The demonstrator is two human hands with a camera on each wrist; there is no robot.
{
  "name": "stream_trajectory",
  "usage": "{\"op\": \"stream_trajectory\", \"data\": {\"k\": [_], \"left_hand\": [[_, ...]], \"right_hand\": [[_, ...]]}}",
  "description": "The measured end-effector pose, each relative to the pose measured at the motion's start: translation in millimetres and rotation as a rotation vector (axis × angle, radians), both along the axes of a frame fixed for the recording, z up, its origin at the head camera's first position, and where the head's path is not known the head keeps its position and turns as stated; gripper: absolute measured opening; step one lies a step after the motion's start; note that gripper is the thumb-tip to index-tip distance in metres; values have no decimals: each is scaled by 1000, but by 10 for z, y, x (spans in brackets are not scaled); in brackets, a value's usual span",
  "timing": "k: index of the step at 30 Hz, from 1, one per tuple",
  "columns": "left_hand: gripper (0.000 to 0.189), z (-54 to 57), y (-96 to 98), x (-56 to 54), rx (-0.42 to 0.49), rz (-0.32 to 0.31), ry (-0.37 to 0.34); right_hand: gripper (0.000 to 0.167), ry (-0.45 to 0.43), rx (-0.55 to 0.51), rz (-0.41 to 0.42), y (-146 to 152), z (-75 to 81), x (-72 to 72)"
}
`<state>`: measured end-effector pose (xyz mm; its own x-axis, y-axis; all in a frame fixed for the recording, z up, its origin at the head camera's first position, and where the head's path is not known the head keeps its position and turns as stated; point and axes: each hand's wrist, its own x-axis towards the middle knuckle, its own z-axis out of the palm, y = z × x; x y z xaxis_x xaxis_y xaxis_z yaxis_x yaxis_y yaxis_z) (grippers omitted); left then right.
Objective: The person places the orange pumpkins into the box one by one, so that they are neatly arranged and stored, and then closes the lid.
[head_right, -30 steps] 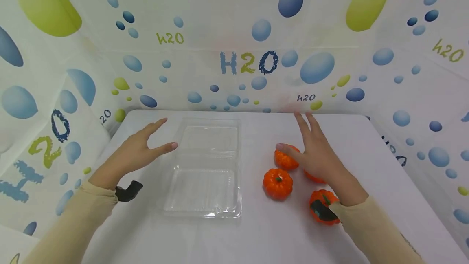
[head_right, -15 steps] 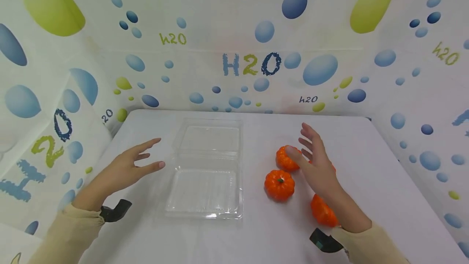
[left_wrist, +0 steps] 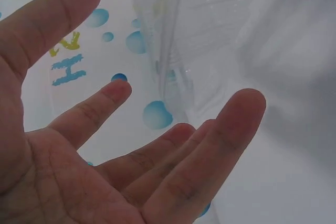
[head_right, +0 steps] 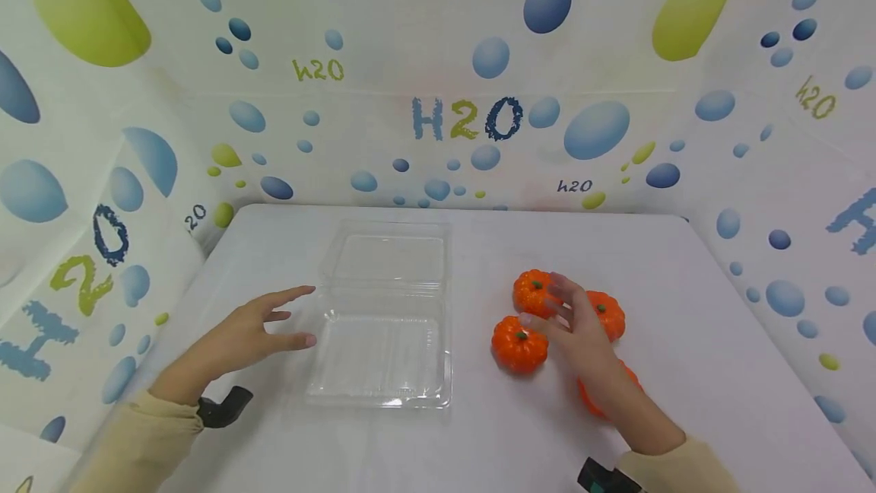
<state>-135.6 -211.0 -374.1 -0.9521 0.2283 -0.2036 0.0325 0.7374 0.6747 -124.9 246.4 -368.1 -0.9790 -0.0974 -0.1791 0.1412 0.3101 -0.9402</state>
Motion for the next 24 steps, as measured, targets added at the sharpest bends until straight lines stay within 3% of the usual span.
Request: {"op": "stream_trajectory", "data": {"k": [8,14,24], "left_hand": [[86,-123,45,-8,25,7,-35],[88,-173,65,-12,83,6,-58],[82,-224,119,-3,116,38,-99]], "right_hand": [[97,30,147,26,-72,-246,87],[99,81,291,46,-129,-313,132],[105,17,386,87,-130,-440,126]]}}
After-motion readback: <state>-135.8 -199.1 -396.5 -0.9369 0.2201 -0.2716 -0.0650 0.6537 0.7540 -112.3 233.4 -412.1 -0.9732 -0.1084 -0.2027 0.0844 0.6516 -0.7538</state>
